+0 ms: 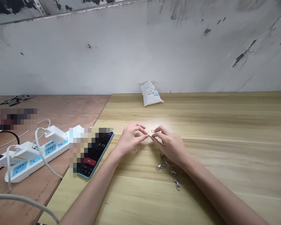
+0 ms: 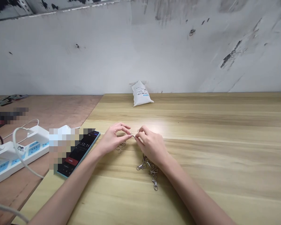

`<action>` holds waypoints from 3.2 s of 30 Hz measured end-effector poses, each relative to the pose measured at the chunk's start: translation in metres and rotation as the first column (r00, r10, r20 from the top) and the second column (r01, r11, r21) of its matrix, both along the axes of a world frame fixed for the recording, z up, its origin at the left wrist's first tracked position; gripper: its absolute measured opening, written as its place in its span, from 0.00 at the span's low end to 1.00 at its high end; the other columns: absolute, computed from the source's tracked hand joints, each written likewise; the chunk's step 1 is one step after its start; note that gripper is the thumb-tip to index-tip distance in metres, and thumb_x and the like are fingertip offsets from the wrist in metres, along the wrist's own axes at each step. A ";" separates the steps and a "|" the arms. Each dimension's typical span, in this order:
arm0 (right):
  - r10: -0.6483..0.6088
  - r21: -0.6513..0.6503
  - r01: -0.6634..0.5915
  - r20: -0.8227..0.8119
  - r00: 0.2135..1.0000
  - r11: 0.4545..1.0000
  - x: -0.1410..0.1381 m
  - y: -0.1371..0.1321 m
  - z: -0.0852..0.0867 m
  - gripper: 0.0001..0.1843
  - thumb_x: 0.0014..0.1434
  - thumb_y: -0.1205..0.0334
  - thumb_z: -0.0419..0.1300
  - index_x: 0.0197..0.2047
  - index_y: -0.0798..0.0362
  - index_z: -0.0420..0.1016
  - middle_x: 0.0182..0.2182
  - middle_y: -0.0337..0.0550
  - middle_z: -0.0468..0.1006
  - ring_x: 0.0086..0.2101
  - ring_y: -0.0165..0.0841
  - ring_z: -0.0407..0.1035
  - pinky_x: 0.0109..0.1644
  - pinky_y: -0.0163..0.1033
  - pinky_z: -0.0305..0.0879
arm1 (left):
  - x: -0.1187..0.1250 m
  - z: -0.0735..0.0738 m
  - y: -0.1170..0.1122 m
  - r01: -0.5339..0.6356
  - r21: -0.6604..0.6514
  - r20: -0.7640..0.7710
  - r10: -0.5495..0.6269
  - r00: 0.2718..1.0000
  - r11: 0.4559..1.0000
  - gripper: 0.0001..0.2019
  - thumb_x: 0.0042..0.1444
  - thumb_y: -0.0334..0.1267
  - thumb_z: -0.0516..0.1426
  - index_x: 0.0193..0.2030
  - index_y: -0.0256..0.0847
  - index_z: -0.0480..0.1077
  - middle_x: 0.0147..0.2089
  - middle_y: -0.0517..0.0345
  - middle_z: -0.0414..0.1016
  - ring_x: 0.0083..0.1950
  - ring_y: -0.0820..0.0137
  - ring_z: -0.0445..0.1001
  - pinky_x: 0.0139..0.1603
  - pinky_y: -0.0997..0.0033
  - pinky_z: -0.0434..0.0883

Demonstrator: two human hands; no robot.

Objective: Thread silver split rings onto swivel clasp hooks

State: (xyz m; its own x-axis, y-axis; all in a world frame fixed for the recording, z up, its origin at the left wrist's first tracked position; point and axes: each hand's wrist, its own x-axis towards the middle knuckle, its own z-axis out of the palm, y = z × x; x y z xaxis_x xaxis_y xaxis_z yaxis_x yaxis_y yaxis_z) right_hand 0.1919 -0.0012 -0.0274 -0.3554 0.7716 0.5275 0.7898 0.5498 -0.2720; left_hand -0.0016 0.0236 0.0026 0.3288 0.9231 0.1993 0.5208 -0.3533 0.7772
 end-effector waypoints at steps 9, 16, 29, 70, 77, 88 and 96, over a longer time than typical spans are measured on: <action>-0.044 0.001 0.044 -0.009 0.999 0.999 0.001 0.001 -0.001 0.11 0.65 0.61 0.55 0.35 0.52 0.77 0.36 0.40 0.77 0.23 0.25 0.65 0.24 0.33 0.49 | 0.000 -0.002 0.001 0.008 -0.028 0.036 -0.007 0.999 1.000 0.04 0.53 0.38 0.64 0.30 0.42 0.76 0.47 0.54 0.77 0.54 0.61 0.72 0.57 0.58 0.65; 0.030 -0.037 -0.031 -0.023 0.999 0.999 -0.002 0.000 -0.004 0.14 0.68 0.61 0.51 0.37 0.52 0.76 0.40 0.43 0.77 0.25 0.26 0.68 0.25 0.33 0.51 | 0.001 -0.004 0.001 0.015 -0.027 0.050 -0.014 0.999 1.000 0.04 0.53 0.38 0.64 0.30 0.42 0.76 0.47 0.53 0.77 0.54 0.61 0.73 0.56 0.59 0.66; 0.046 -0.329 -0.291 -0.589 0.807 0.898 -0.003 0.004 0.003 0.11 0.65 0.57 0.57 0.36 0.52 0.77 0.34 0.44 0.74 0.28 0.29 0.64 0.28 0.35 0.59 | 0.003 0.001 0.000 0.030 -0.016 0.152 -0.027 0.988 0.999 0.05 0.53 0.39 0.64 0.31 0.41 0.74 0.46 0.54 0.76 0.52 0.62 0.73 0.54 0.61 0.67; -0.090 -0.389 -0.245 -0.670 0.737 0.888 -0.001 0.001 0.013 0.13 0.63 0.53 0.57 0.36 0.54 0.77 0.30 0.43 0.76 0.26 0.30 0.64 0.28 0.35 0.57 | 0.001 0.006 -0.002 -0.041 0.145 0.069 0.031 0.997 0.989 0.04 0.58 0.38 0.60 0.37 0.42 0.77 0.40 0.56 0.80 0.45 0.64 0.75 0.51 0.63 0.69; -0.131 -0.430 -0.266 -0.698 0.704 0.863 -0.005 0.001 0.009 0.14 0.61 0.53 0.58 0.35 0.54 0.77 0.31 0.44 0.79 0.26 0.30 0.66 0.28 0.35 0.61 | 0.006 0.000 -0.006 0.135 0.484 -0.326 0.035 0.945 0.864 0.09 0.63 0.30 0.53 0.45 0.43 0.73 0.40 0.56 0.79 0.48 0.63 0.71 0.64 0.53 0.57; -0.206 -0.471 -0.347 -0.785 0.584 0.811 -0.002 0.003 0.017 0.16 0.58 0.50 0.61 0.34 0.56 0.77 0.30 0.44 0.78 0.22 0.26 0.61 0.24 0.34 0.58 | 0.005 0.003 -0.003 -0.004 0.163 -0.077 0.017 0.997 0.987 0.06 0.60 0.40 0.58 0.37 0.43 0.75 0.43 0.55 0.77 0.51 0.62 0.70 0.56 0.58 0.63; -0.178 -0.483 -0.346 -0.751 0.636 0.804 -0.001 0.004 0.013 0.16 0.58 0.49 0.60 0.33 0.55 0.76 0.27 0.41 0.75 0.23 0.27 0.62 0.26 0.34 0.59 | 0.004 0.000 -0.003 0.004 0.383 -0.231 0.092 0.969 0.924 0.04 0.60 0.38 0.58 0.36 0.46 0.75 0.49 0.56 0.75 0.58 0.61 0.67 0.68 0.48 0.48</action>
